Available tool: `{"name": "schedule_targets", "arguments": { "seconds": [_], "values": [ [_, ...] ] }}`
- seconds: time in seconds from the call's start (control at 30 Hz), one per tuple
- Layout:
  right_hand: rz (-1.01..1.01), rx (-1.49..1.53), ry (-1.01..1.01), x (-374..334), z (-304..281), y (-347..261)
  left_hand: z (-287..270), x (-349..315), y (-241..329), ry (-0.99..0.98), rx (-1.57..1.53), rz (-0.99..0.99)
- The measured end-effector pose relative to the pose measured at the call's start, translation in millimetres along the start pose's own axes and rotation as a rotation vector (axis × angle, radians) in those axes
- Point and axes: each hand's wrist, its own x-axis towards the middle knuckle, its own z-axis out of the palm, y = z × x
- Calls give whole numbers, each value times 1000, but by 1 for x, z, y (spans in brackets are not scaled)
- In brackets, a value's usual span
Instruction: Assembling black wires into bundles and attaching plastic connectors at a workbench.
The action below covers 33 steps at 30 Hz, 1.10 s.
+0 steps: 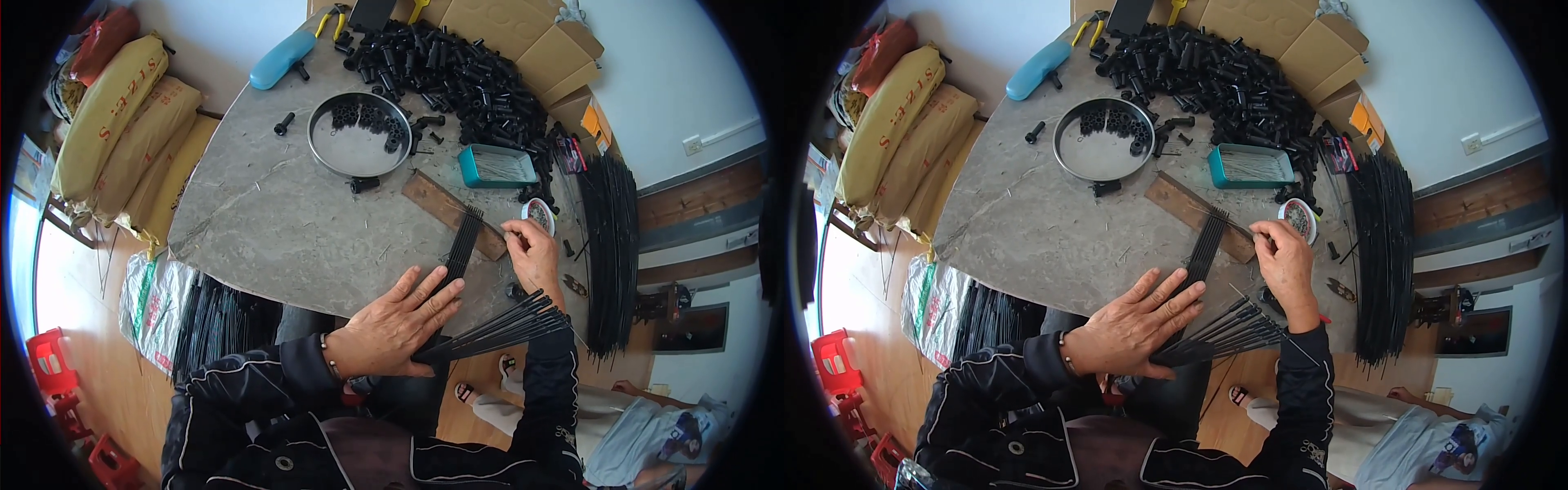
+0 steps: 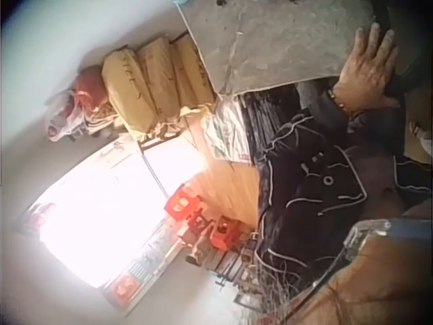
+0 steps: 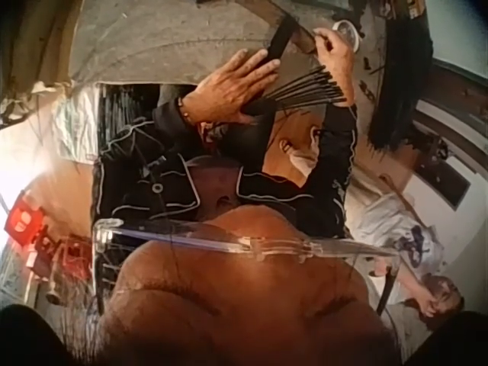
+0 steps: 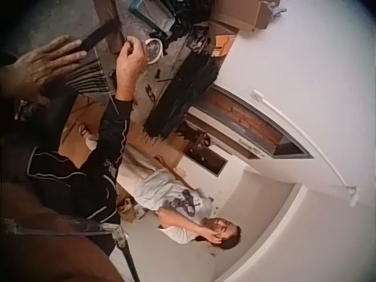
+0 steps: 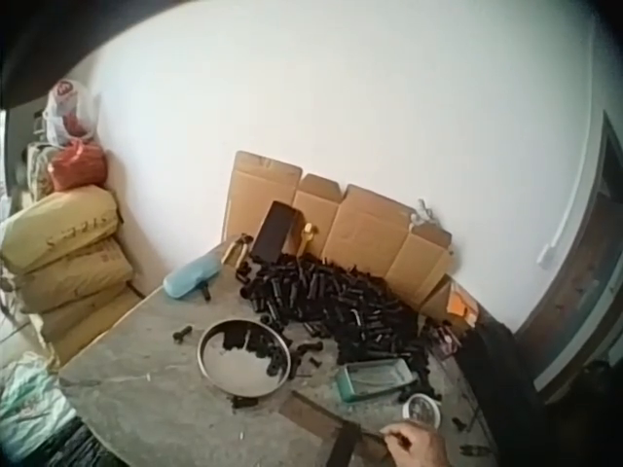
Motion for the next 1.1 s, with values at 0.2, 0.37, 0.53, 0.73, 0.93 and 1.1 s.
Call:
{"name": "schedule_targets", "arguments": {
  "seconds": [0.2,0.37,0.53,0.73,0.93,1.1],
  "values": [
    [-21,-15,4,0,1,-2,1,0,0,-1,-4,1],
    [-2,-15,-2,1,2,-4,0,-1,0,-6,-5,-1],
    [-9,-1,9,5,5,-5,0,0,-1,-8,1,1],
    [-190,-97,64,16,2,-5,0,0,0,-7,7,4],
    [-41,74,-71,26,6,-5,0,-1,-1,-15,1,2],
    [-56,113,-107,30,3,-2,-1,0,-1,-14,1,8]
  ]
}}
